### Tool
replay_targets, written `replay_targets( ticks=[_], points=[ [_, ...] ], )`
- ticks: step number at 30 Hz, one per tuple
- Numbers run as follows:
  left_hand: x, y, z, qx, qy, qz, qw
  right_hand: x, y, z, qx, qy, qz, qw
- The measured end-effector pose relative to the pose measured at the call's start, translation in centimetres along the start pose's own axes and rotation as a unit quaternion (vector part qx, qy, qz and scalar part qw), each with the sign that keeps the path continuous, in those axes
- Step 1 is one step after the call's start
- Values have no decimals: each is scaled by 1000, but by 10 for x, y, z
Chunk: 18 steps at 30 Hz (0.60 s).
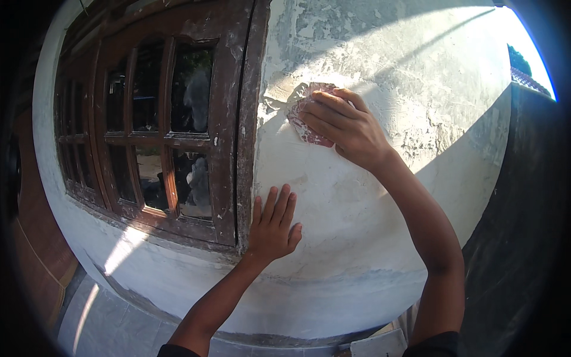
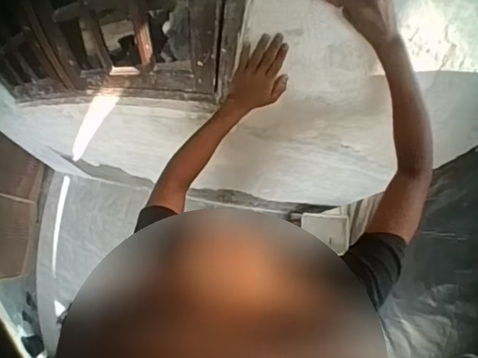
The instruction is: The person sands a patched area on an exterior wall with sandpaper.
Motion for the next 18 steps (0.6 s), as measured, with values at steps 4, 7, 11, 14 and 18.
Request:
replay_targets(
  ticks=[4,7,11,14,18],
  points=[
    [-2,1,1,14,-7,0,1000,6,16,3,-11,24,-33,999],
    [-3,0,1,12,-20,-8,1000,-10,30,4,-7,3,-26,1000],
    [-1,0,2,10,-11,-6,1000,-17,11,17,-21,18,-37,999],
    [0,0,1,13,-7,-1,1000,-6,-16,27,-43,0,-26,999],
    [-1,0,3,20,-6,-10,1000,5,-15,28,-54,8,-24,998]
  ],
)
Point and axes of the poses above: each hand's wrist, its own y-axis towards the middle knuckle, its own x-axis out of the back of the hand, z = x × y, the point moved 9 cm from there along y, towards the middle knuckle, and after that the axes turned 10 degrees about x, right-handed, at the moved point
